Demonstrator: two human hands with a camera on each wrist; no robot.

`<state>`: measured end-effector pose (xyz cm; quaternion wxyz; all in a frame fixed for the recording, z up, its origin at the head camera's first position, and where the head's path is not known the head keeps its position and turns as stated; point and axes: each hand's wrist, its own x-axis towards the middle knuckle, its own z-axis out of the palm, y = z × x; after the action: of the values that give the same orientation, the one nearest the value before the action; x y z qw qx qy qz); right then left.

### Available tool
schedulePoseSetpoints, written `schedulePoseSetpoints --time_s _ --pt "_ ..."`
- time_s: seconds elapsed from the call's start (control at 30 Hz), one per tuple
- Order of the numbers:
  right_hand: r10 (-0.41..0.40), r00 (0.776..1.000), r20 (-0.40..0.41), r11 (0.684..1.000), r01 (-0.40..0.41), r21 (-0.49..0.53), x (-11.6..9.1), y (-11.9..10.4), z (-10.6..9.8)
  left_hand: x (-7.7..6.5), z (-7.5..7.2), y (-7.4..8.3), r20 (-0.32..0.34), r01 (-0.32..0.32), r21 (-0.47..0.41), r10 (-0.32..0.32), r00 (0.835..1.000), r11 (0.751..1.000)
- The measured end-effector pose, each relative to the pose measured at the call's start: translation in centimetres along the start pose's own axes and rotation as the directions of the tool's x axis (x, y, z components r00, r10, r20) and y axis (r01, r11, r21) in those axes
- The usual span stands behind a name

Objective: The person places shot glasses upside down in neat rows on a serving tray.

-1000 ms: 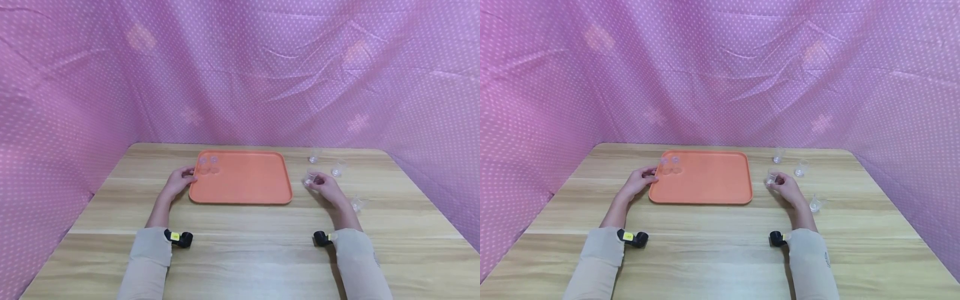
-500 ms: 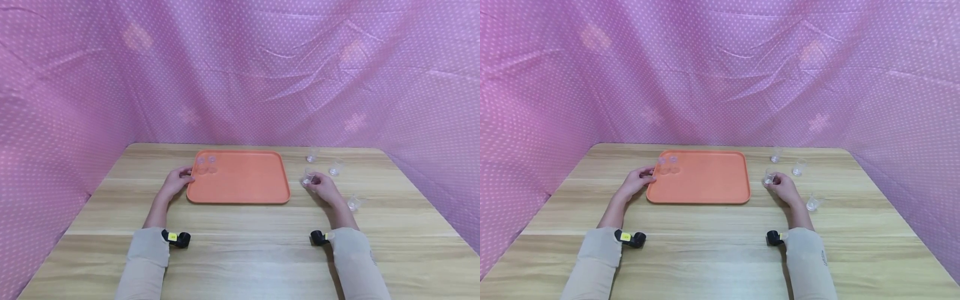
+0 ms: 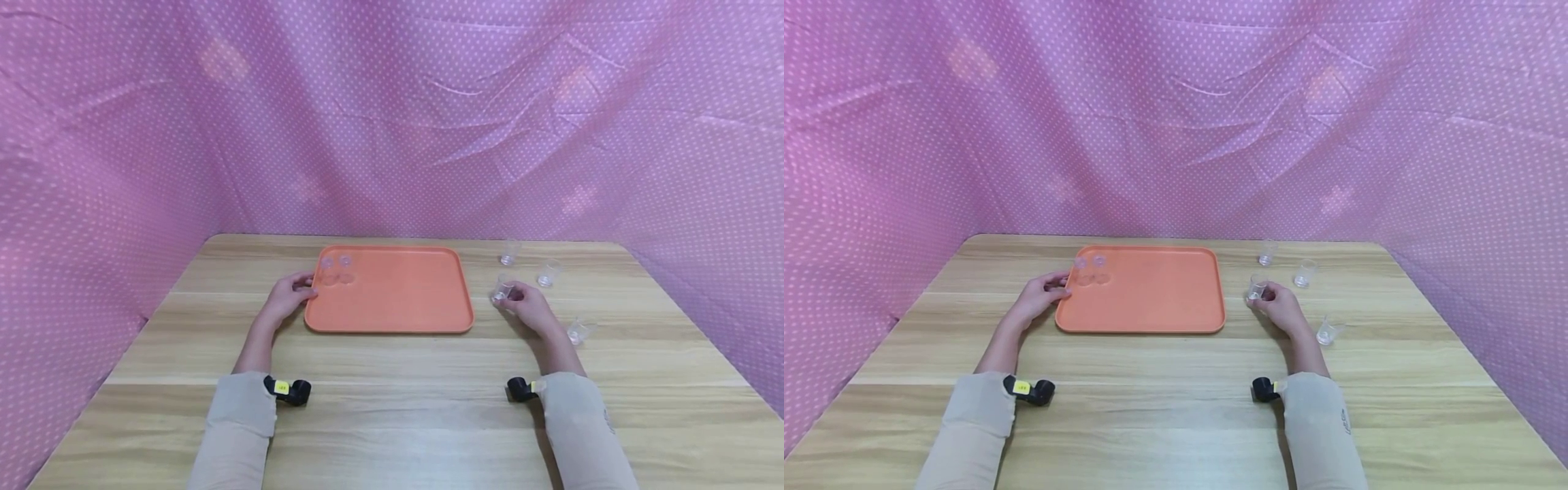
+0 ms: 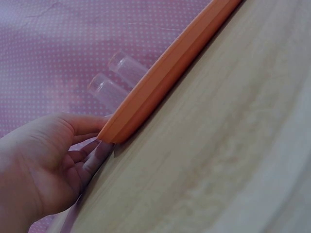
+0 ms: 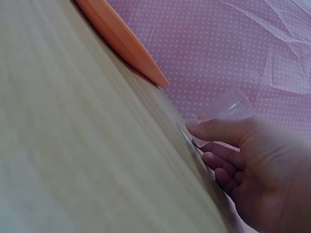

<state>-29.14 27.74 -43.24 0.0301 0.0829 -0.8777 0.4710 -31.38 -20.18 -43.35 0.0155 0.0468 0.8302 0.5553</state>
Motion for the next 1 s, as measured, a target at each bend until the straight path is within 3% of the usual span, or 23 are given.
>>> schedulePoseSetpoints --time_s 0.33,1.0 --pt "0.033 0.999 0.022 0.999 -0.033 0.01 0.4 0.2 -0.1 0.0 0.1 0.0 0.0 0.01 -0.004 -0.01 1.0 1.0" --pt "0.012 1.0 0.004 0.999 -0.012 -0.031 0.9 -2.9 0.8 0.1 0.1 -0.2 0.002 -0.005 0.0 0.005 1.0 1.0"
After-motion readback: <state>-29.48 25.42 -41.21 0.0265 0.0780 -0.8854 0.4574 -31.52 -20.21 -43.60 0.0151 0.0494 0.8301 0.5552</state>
